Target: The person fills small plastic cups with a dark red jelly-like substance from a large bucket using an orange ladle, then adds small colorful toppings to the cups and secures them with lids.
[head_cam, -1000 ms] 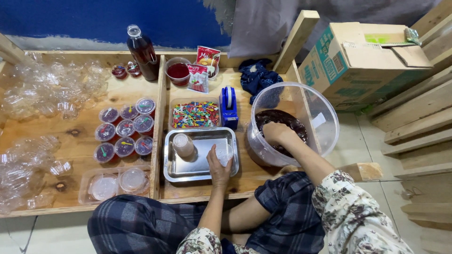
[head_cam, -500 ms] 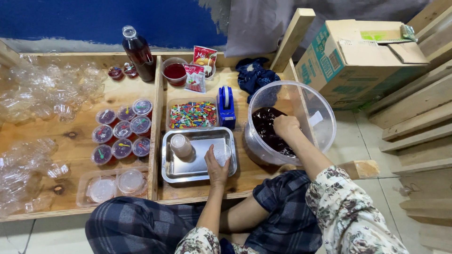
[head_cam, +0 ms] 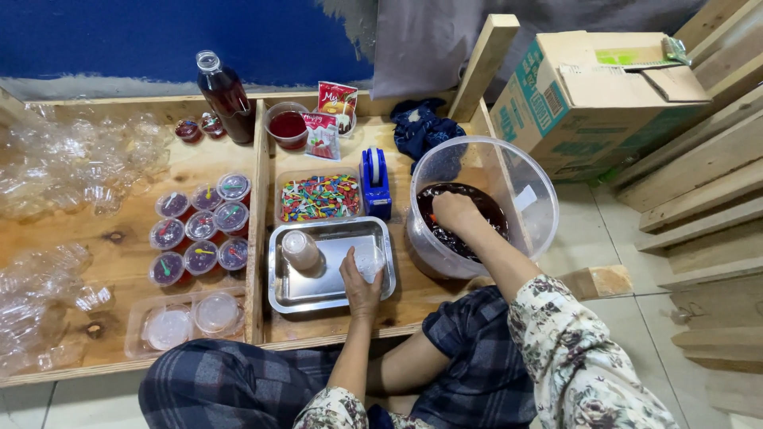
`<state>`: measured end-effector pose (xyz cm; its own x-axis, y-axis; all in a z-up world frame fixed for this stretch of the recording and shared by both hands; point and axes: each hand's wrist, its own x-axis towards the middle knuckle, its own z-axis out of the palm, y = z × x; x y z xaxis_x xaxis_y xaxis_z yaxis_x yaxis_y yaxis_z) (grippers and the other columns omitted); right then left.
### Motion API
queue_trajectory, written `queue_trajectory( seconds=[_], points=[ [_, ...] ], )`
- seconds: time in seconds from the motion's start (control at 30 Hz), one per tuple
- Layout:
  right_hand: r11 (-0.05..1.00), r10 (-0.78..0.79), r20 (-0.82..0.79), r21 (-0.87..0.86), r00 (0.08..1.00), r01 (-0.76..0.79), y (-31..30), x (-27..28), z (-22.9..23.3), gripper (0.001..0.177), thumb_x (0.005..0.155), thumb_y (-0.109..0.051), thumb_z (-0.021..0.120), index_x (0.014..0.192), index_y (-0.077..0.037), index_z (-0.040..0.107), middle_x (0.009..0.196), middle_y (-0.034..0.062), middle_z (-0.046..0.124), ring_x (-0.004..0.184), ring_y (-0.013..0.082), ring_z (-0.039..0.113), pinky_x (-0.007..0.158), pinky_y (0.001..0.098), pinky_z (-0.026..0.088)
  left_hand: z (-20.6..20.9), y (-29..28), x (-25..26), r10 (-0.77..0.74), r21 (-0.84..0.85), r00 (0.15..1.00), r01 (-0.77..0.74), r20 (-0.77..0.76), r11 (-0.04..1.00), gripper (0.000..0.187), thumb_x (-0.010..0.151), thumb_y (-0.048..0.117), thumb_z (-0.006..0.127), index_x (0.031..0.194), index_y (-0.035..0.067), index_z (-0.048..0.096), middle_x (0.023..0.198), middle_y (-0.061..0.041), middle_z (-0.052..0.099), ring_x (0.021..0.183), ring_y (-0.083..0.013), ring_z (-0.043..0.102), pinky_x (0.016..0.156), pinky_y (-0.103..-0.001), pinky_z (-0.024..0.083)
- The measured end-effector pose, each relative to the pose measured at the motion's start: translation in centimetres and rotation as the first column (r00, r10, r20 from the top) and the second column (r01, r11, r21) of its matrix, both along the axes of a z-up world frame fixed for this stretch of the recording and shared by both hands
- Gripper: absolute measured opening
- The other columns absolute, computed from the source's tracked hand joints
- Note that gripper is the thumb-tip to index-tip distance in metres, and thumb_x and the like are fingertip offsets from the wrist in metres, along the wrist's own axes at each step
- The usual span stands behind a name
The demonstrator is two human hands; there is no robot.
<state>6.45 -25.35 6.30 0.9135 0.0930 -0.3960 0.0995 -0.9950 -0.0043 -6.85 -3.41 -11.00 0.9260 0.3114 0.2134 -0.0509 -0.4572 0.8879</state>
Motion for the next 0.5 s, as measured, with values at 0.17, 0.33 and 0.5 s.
queue_trajectory(
  seconds=[0.17,0.33,0.5],
  points=[
    [0.991,-0.037,0.142,-0.125,0.989,0.055,-5.3,3.6,-5.9,0.02,0.089,0.001,0.058,0.091,0.003,0.078,0.082,0.022,0.075,0.08,0.0411,0.075,0.062,0.061,0.058,0.0,0.1,0.0,-0.014,-0.03,1.0,0.014,-0.008,0.999,0.096,0.073,0.017,0.088,0.153,0.015,0.036,0.132,-0.019,0.045,0.127,-0.0429,0.053,0.111,-0.052,0.043],
    [0.975,-0.062,0.108,-0.207,0.992,0.083,-6.3,1.2,-5.9,0.024,0.092,0.002,0.054,0.092,0.002,0.078,0.084,0.0194,0.077,0.082,0.037,0.076,0.064,0.0583,0.059,0.5,0.1,-0.2,-0.018,-0.037,1.0,0.018,-0.006,0.999,0.094,0.074,0.018,0.087,0.153,0.015,0.036,0.131,-0.019,0.045,0.127,-0.0429,0.053,0.111,-0.052,0.043],
    [0.989,0.033,-0.111,-0.142,0.993,-0.049,-2.0,-2.6,-0.8,0.027,0.092,0.001,0.051,0.095,0.004,0.078,0.091,0.0229,0.077,0.091,0.0411,0.076,0.074,0.0592,0.059,1.4,0.0,-0.3,-0.014,-0.038,1.0,0.014,0.015,0.999,0.094,0.073,0.016,0.087,0.153,0.014,0.037,0.129,-0.018,0.045,0.125,-0.0432,0.053,0.11,-0.052,0.043]
  ],
)
